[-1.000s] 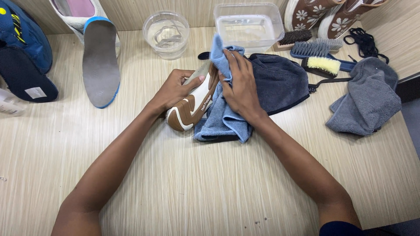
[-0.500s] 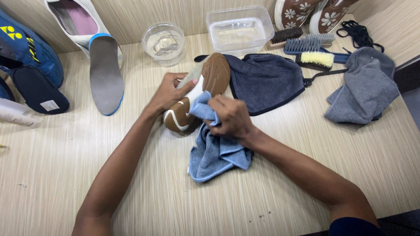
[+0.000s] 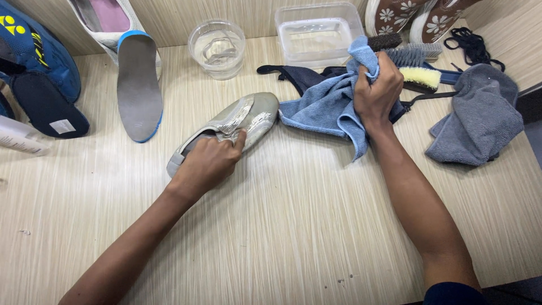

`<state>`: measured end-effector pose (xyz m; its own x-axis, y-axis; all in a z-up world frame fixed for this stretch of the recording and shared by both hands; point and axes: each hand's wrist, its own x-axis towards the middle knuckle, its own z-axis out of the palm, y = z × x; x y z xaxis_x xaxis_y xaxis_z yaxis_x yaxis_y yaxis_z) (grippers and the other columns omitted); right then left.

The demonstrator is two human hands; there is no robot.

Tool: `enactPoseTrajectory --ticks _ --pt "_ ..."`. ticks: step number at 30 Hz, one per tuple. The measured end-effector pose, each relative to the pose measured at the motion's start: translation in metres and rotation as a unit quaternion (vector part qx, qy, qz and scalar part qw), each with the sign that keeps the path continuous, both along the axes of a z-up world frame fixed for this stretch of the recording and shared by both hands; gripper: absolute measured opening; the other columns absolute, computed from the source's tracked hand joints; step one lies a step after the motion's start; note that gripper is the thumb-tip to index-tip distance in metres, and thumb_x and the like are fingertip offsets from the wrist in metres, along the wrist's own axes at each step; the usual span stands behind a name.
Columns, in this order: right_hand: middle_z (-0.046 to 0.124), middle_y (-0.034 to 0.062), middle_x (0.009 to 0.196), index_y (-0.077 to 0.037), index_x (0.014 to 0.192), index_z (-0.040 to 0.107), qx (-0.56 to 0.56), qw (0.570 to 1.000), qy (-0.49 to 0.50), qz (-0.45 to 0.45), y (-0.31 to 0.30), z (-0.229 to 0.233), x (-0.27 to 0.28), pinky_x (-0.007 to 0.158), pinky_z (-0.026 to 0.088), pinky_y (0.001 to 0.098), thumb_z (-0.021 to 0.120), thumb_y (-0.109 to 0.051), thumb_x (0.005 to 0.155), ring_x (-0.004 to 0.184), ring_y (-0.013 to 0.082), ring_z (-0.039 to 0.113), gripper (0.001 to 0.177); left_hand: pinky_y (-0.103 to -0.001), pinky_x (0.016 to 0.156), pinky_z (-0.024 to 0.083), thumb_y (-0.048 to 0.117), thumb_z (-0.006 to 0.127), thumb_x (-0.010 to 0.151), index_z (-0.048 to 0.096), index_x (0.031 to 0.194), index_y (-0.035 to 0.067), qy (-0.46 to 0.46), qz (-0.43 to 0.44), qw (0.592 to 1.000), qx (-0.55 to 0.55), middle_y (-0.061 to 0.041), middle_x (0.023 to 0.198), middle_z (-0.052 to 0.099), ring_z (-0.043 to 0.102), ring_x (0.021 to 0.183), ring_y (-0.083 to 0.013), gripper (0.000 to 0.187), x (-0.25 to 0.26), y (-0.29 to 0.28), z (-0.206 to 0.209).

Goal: The person cleans a white and brown sneaker by wiping it with a blue cloth and scrubbing it with a brush. The person removes the insole, scrubs the interior, and then wipes the exterior again.

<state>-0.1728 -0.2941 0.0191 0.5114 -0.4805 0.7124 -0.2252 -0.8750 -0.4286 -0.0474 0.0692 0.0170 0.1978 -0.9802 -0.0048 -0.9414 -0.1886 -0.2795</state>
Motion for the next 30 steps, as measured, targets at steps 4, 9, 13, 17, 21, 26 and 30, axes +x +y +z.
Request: enactPoseTrajectory --ticks 4,9,13,17,21,26,30 --pt "0.054 0.0096 0.076 -0.004 0.085 0.049 -0.004 1.0 -0.014 0.014 0.003 0.0 0.001 0.061 0.035 0.0445 0.055 -0.009 0.1 0.067 0.0259 0.049 0.017 -0.042 0.051 0.052 0.006 0.056 0.092 0.051 0.149 0.0 0.03 0.003 0.999 0.012 -0.006 0.074 0.076 0.073 0.059 -0.0299 0.057 0.008 -0.019 0.014" --pt "0.056 0.0105 0.076 -0.005 0.085 0.05 -0.001 1.0 0.006 0.0 0.0 -0.005 -0.002 0.062 0.038 0.0453 0.057 -0.012 0.101 0.068 0.0268 0.052 0.018 -0.045 0.05 0.047 0.012 0.051 0.098 0.056 0.147 0.006 0.044 0.0 0.998 -0.041 -0.011 0.07 0.071 0.067 0.056 -0.0335 0.05 0.022 -0.038 0.0" --pt "0.054 0.0125 0.073 -0.005 0.084 0.046 0.002 1.0 0.0 0.001 -0.006 -0.007 -0.005 0.064 0.036 0.0486 0.057 -0.013 0.099 0.067 0.0317 0.051 0.02 -0.048 0.061 0.051 0.013 0.05 0.1 0.051 0.149 0.007 0.082 0.02 0.995 -0.052 -0.015 0.081 0.071 0.068 0.067 -0.0369 0.049 0.015 -0.024 0.02" --pt "0.041 0.0005 0.061 -0.011 0.085 0.057 0.04 0.999 -0.017 0.028 -0.013 -0.007 -0.003 0.055 0.037 0.0321 0.058 -0.009 0.095 0.051 0.0168 0.038 0.009 -0.044 0.07 0.062 0.03 0.068 0.094 0.069 0.134 0.019 0.101 0.041 0.993 0.032 -0.014 0.081 0.075 0.078 0.075 -0.0322 0.042 0.004 -0.003 0.049" --pt "0.047 0.0006 0.062 -0.011 0.085 0.06 -0.018 0.998 0.014 0.061 -0.005 0.001 0.001 0.053 0.039 0.0312 0.061 -0.016 0.096 0.05 0.0169 0.045 0.011 -0.029 0.056 0.056 0.032 0.071 0.093 0.075 0.126 0.033 -0.039 0.046 0.998 -0.006 0.001 0.078 0.077 0.074 0.062 -0.0158 0.033 0.006 0.008 0.099" --pt "0.057 0.0114 0.059 -0.005 0.082 0.064 -0.001 0.947 0.158 0.278 0.098 0.044 0.004 0.049 0.045 0.0369 0.068 -0.029 0.087 0.047 0.0259 0.056 0.025 -0.023 0.052 0.046 0.029 0.073 0.098 0.077 0.125 0.038 -0.152 -0.029 0.936 -0.317 0.008 0.07 0.052 0.053 0.058 -0.0123 0.028 0.019 -0.006 0.084" --pt "0.042 0.0458 0.152 0.003 0.163 0.011 0.267 0.77 0.258 0.52 0.148 0.066 0.003 0.111 0.032 0.078 0.073 -0.029 0.086 0.139 0.0657 0.039 0.104 -0.021 0.051 0.049 0.026 0.074 0.094 0.078 0.121 0.035 -0.149 0.004 0.899 -0.412 0.009 0.072 0.048 0.052 0.059 -0.0107 0.028 0.006 -0.041 0.087"
